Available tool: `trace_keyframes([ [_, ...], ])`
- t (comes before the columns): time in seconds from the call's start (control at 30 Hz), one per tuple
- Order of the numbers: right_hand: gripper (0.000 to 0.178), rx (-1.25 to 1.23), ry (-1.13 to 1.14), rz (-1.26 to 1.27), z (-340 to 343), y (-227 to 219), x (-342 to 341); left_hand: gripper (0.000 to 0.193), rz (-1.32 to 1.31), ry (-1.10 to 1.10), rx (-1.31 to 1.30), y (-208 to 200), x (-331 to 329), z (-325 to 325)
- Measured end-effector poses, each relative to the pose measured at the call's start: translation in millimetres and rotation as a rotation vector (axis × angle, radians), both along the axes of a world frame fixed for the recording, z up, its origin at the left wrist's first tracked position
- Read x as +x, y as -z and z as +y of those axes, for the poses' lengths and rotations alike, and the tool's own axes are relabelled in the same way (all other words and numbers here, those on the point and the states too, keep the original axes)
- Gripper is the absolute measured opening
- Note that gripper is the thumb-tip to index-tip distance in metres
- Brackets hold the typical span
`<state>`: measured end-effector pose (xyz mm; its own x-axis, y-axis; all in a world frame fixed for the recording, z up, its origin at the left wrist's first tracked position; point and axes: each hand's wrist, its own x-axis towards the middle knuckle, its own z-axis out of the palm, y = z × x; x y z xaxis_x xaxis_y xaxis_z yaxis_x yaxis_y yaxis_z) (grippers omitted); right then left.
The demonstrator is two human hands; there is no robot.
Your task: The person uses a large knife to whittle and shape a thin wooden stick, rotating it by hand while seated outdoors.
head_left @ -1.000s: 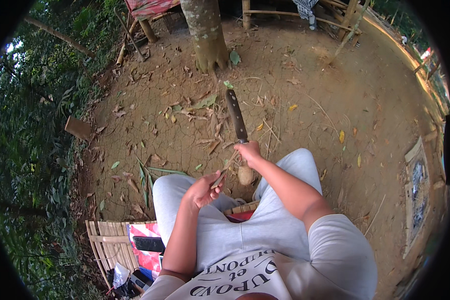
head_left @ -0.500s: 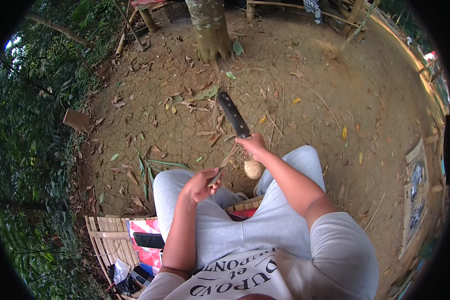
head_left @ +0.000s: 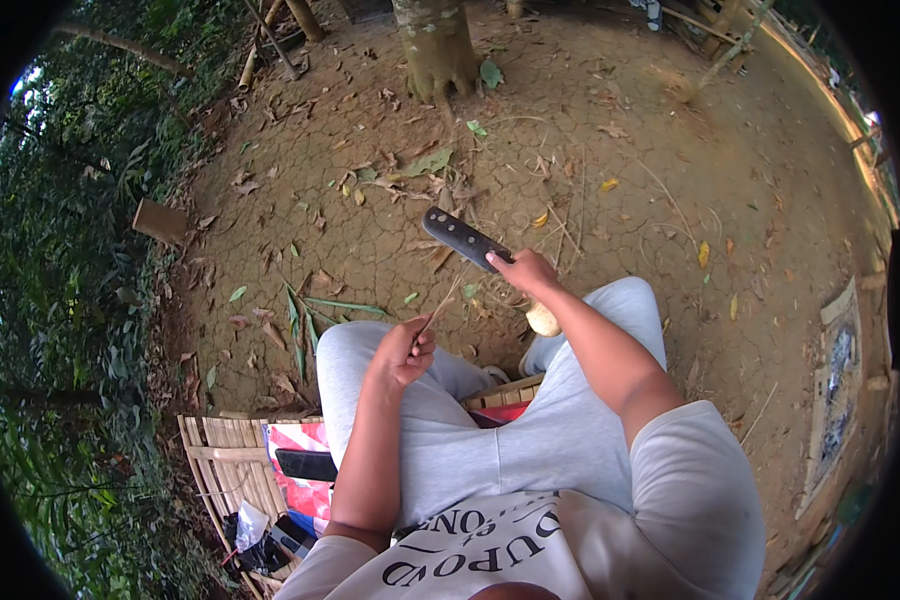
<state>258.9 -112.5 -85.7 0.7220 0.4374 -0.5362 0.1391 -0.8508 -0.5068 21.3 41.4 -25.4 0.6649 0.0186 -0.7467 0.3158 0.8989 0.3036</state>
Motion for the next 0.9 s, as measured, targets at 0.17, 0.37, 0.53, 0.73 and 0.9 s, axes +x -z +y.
trace_keyframes([
  [0.17, 0.074, 0.058, -0.185, -0.100, 11.5, -14.8, -34.7, 0.008, -0.014, -0.003, -0.012, 7.4, 1.4, 5.7],
  [0.37, 0.069, 0.016, -0.127, -0.079, 5.7, -5.5, -15.3, 0.013, 0.004, -0.029, -0.020, 5.2, -2.2, 2.1],
  [0.53, 0.071, 0.061, -0.223, -0.008, 14.5, -33.1, -52.2, 0.018, 0.011, -0.036, -0.046, 2.1, -2.2, 3.2],
  [0.73, 0.066, 0.033, -0.190, -0.092, 11.7, -32.1, -22.5, 0.031, 0.009, -0.083, -0.079, 2.0, -1.6, 3.0],
  [0.9, 0.066, 0.092, -0.272, -0.130, 14.6, -46.0, -63.4, 0.028, -0.066, -0.096, -0.144, 8.9, -5.0, 12.0],
])
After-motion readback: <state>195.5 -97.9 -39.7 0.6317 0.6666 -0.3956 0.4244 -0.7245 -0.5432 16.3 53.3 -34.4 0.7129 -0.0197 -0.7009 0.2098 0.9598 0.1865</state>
